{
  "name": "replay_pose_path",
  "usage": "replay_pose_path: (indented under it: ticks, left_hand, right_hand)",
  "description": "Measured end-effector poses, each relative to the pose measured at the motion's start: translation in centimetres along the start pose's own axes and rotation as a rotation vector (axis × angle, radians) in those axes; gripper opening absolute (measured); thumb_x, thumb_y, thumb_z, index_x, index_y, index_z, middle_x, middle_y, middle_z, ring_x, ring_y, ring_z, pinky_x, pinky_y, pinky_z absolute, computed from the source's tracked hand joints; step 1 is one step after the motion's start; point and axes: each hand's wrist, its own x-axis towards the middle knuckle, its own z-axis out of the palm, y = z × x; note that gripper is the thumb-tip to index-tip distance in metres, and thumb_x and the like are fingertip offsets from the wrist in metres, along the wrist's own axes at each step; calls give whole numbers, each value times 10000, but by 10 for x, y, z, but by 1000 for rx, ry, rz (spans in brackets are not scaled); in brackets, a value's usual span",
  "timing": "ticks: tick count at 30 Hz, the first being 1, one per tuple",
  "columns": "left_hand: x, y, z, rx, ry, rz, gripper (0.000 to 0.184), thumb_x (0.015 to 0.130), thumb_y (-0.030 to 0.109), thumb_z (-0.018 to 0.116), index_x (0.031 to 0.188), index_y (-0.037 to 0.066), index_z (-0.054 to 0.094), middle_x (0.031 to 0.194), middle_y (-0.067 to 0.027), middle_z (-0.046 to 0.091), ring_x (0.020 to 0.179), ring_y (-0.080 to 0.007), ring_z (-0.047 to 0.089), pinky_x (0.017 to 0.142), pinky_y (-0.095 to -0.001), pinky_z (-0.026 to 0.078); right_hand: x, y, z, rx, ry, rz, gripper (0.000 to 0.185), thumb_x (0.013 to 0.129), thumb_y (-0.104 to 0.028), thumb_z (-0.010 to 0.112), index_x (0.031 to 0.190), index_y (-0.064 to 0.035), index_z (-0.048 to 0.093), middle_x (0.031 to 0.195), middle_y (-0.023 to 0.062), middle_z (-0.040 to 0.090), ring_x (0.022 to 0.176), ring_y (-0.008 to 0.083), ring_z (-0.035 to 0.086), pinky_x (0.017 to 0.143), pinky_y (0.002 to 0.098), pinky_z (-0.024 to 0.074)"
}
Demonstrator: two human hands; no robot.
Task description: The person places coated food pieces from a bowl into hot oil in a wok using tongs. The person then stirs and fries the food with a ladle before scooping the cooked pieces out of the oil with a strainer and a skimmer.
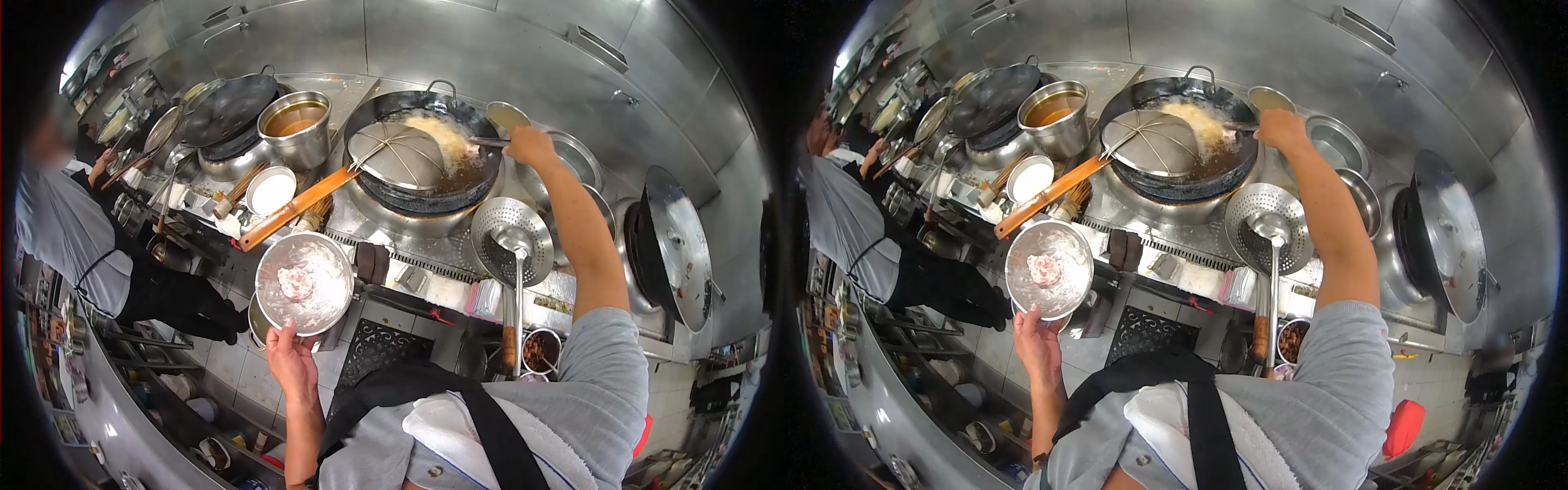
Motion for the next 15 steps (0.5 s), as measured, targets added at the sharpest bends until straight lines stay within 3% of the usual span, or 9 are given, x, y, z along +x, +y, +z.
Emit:
replay_pose_path:
  ticks: [2,5,8,11,13,15]
  left_hand:
    - [1,5,-7,9,-28,-7,31,947,101,584,942,73,572,972,-60,676,839,-151,681,691,-333,601]
    - [7,15,-20,9,-93,-18,41,946,103,588,947,66,569,989,-74,675,859,-166,685,697,-345,604]
    - [12,30,-34,-26,-140,-28,62,944,103,592,967,49,570,1019,-103,673,894,-197,689,715,-362,607]
    - [24,41,-57,-23,-137,-60,231,948,67,551,1165,-10,561,1161,-142,649,1049,-249,664,866,-439,589]
    - [26,55,-58,-71,-170,-12,92,935,73,571,1012,24,587,1033,-116,676,908,-201,689,757,-356,594]
    - [31,64,-63,-71,-144,-15,66,924,79,604,967,28,606,960,-81,679,841,-166,674,693,-307,574]
  right_hand:
    - [-17,-5,4,46,-92,20,402,840,-384,699,1059,-47,720,1128,175,702,1065,345,673,901,451,540]
    - [-40,-13,8,123,78,179,395,853,-401,691,1109,-100,703,1093,168,708,1069,348,662,903,471,524]
    - [-77,-29,-18,126,120,211,453,857,-412,687,1115,-40,690,1117,198,697,1068,363,665,906,472,528]
    - [-120,-62,-67,126,307,135,441,867,-421,679,1130,-66,687,1061,215,702,1023,383,671,879,478,527]
    - [-146,-88,-100,59,332,125,410,879,-417,667,1136,-98,693,1022,212,707,980,390,675,845,481,528]
    - [-172,-110,-120,72,502,-7,400,885,-421,657,1119,-100,703,1015,181,715,962,375,681,820,469,527]
